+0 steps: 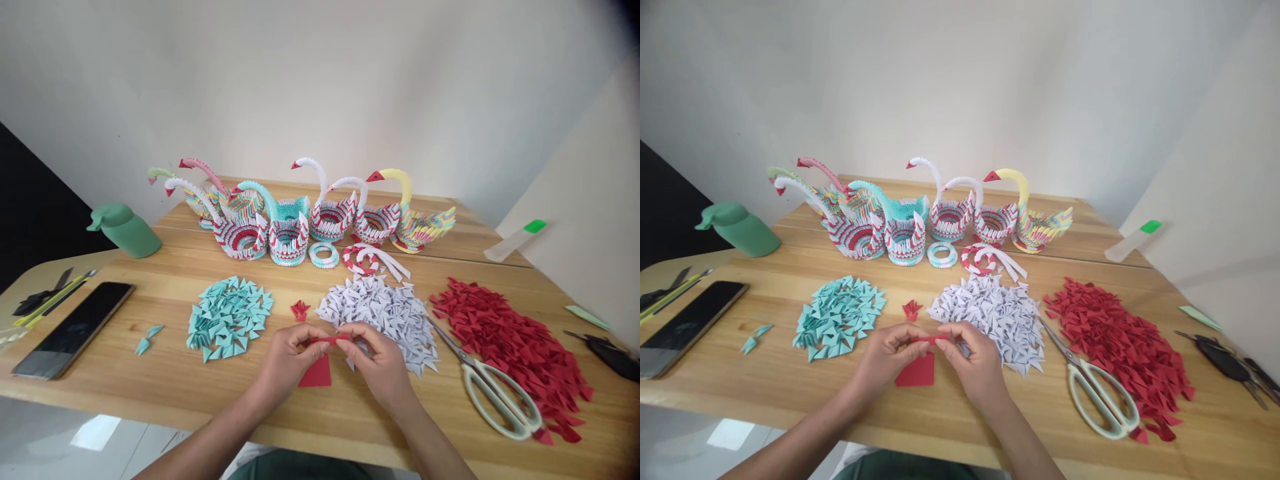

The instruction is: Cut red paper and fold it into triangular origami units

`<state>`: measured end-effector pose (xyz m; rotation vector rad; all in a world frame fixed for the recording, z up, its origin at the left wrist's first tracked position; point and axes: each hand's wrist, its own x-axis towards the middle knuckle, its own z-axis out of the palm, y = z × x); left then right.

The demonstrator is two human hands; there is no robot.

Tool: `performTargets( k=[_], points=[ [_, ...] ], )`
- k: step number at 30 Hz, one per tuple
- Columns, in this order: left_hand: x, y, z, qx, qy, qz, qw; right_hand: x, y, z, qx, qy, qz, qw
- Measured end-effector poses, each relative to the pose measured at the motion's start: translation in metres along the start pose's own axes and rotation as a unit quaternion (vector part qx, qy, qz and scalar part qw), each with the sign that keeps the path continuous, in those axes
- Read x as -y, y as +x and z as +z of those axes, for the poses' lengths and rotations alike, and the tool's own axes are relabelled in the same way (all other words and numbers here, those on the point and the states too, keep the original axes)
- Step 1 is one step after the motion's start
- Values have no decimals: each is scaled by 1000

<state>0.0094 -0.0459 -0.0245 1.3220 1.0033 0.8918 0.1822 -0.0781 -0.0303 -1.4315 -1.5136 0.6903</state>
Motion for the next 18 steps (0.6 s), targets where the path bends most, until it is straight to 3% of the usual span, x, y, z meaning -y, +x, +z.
performTargets(
  k=[8, 18],
  points=[
    [2, 0, 0, 0, 2, 8, 1000, 0, 0, 0, 9, -14, -13, 1000],
    [5, 1, 1, 17, -28, 26, 999, 8, 6, -2, 65, -29, -55, 996]
  ],
)
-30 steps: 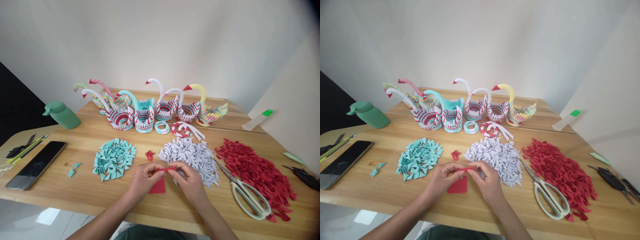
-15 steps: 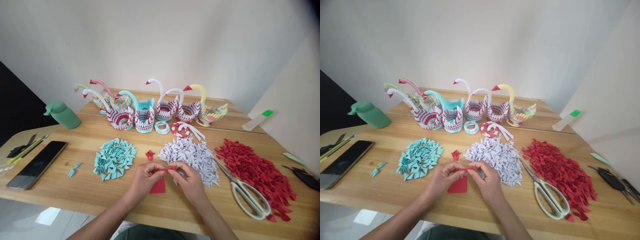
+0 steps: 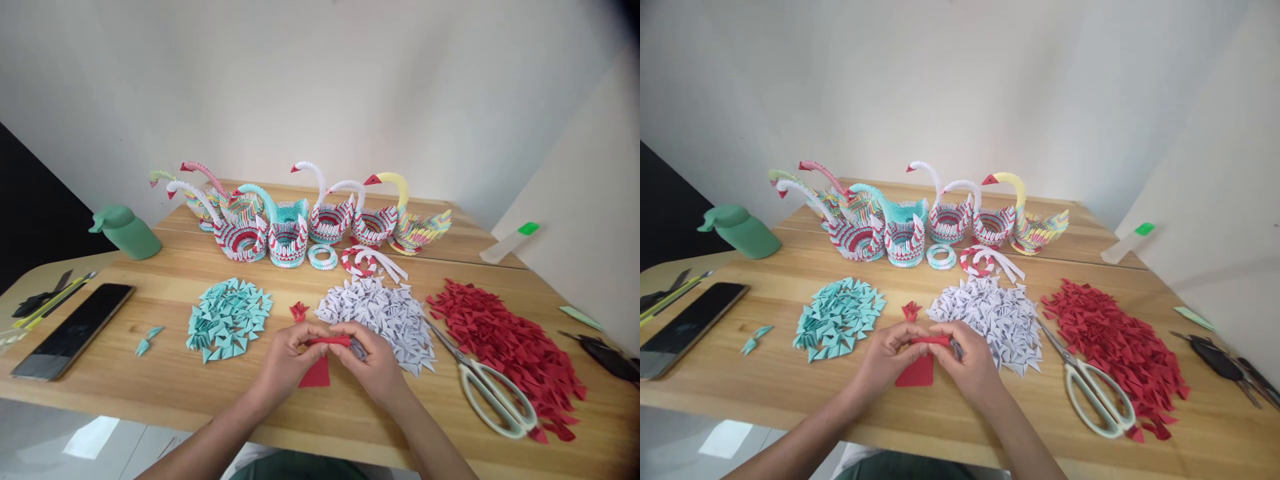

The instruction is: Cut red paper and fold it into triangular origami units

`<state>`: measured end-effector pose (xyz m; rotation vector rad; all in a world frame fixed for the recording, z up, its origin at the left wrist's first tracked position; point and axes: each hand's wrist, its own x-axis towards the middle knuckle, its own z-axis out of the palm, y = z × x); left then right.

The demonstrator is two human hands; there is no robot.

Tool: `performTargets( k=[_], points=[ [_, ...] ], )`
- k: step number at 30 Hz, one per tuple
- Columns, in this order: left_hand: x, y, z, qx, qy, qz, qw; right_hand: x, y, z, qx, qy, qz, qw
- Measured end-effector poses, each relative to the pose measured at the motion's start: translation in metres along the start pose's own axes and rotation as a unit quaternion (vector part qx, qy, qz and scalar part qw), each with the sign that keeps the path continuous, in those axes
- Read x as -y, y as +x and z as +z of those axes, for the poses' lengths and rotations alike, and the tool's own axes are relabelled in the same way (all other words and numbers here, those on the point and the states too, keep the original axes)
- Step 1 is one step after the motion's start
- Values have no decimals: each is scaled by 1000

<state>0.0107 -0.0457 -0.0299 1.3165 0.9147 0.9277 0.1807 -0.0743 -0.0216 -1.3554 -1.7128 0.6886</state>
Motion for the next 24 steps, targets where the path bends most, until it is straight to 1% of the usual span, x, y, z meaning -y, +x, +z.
performTargets(
  k=[2, 5, 8, 13, 19, 24],
  points=[
    [-1, 0, 0, 1, 4, 9, 1000, 1, 1, 0, 6, 3, -6, 1000],
    [-3, 0, 1, 1, 13, 21, 1000, 1, 0, 1, -10, 12, -8, 1000],
    [-5, 0, 1, 10, 34, 23, 999, -2, -1, 2, -31, 18, 8, 999],
    [-11, 1, 0, -3, 109, 30, 994, -2, -1, 1, -35, 28, 41, 998],
    [-18, 0, -4, -1, 142, 37, 989, 0, 1, -4, -55, 59, 58, 995],
    [-22, 5, -13, -24, 135, 50, 989, 4, 5, -8, -24, 90, 57, 994]
  ],
)
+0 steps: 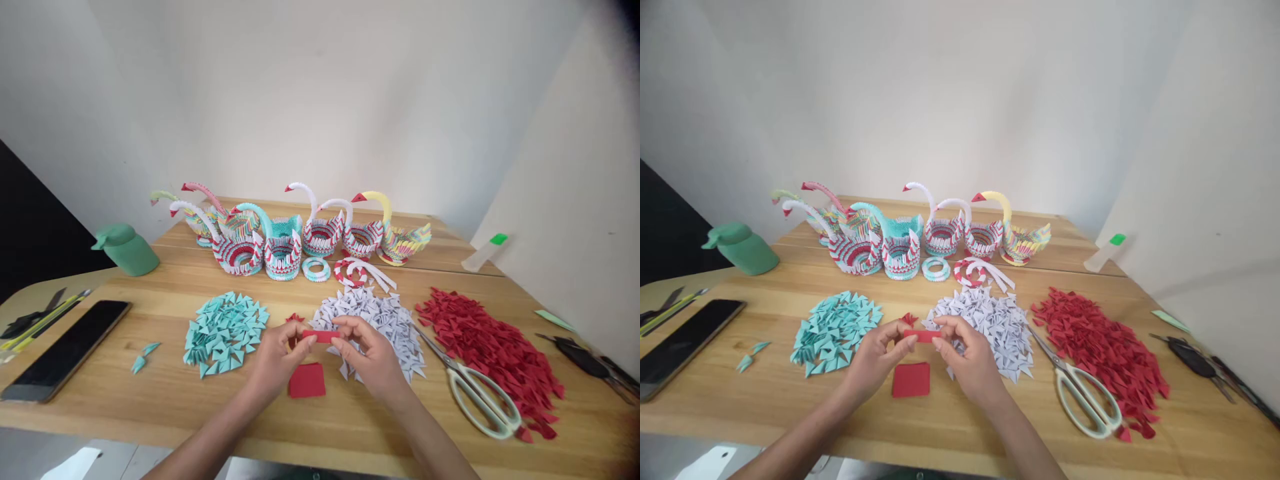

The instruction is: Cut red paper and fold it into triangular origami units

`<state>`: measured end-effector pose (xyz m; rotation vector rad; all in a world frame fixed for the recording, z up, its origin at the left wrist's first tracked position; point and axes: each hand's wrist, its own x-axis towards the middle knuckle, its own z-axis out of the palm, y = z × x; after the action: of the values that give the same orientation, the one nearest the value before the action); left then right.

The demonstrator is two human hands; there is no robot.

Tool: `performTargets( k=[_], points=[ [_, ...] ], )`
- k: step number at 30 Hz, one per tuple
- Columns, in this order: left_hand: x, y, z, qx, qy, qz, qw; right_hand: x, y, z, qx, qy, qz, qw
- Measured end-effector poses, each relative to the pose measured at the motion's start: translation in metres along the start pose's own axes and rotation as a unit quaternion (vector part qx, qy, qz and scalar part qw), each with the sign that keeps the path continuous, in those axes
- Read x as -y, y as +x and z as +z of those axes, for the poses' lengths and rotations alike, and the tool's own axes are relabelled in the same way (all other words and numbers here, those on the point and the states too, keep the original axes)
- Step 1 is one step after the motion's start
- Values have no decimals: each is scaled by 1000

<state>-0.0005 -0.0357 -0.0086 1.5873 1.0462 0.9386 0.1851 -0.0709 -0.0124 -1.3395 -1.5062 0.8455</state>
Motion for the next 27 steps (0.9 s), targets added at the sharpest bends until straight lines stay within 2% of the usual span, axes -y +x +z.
performTargets(
  k=[5, 8, 10, 13, 17, 20, 23, 27],
  points=[
    [-7, 14, -13, -25, -122, -10, 992, 10, 11, 4, 27, 15, -17, 999],
    [-11, 17, -17, -47, -200, -22, 978, 11, 16, 8, 6, 11, -39, 999],
    [-10, 15, -15, -36, -239, -28, 970, 10, 18, 10, -9, 17, -38, 999],
    [-6, 13, -9, 16, -246, -57, 968, 8, 19, 15, -16, 27, -28, 999],
    [-4, 16, -7, 17, -239, -87, 967, 7, 18, 15, -2, 24, -27, 999],
    [-6, 20, -10, 31, -245, -96, 964, 5, 18, 7, 5, 12, -33, 999],
    [-6, 20, -12, 55, -243, -105, 963, 7, 21, -4, -20, -75, -118, 990],
    [-2, 20, -13, 82, -238, -106, 962, 14, 31, -9, 16, -200, -328, 923]
  ],
)
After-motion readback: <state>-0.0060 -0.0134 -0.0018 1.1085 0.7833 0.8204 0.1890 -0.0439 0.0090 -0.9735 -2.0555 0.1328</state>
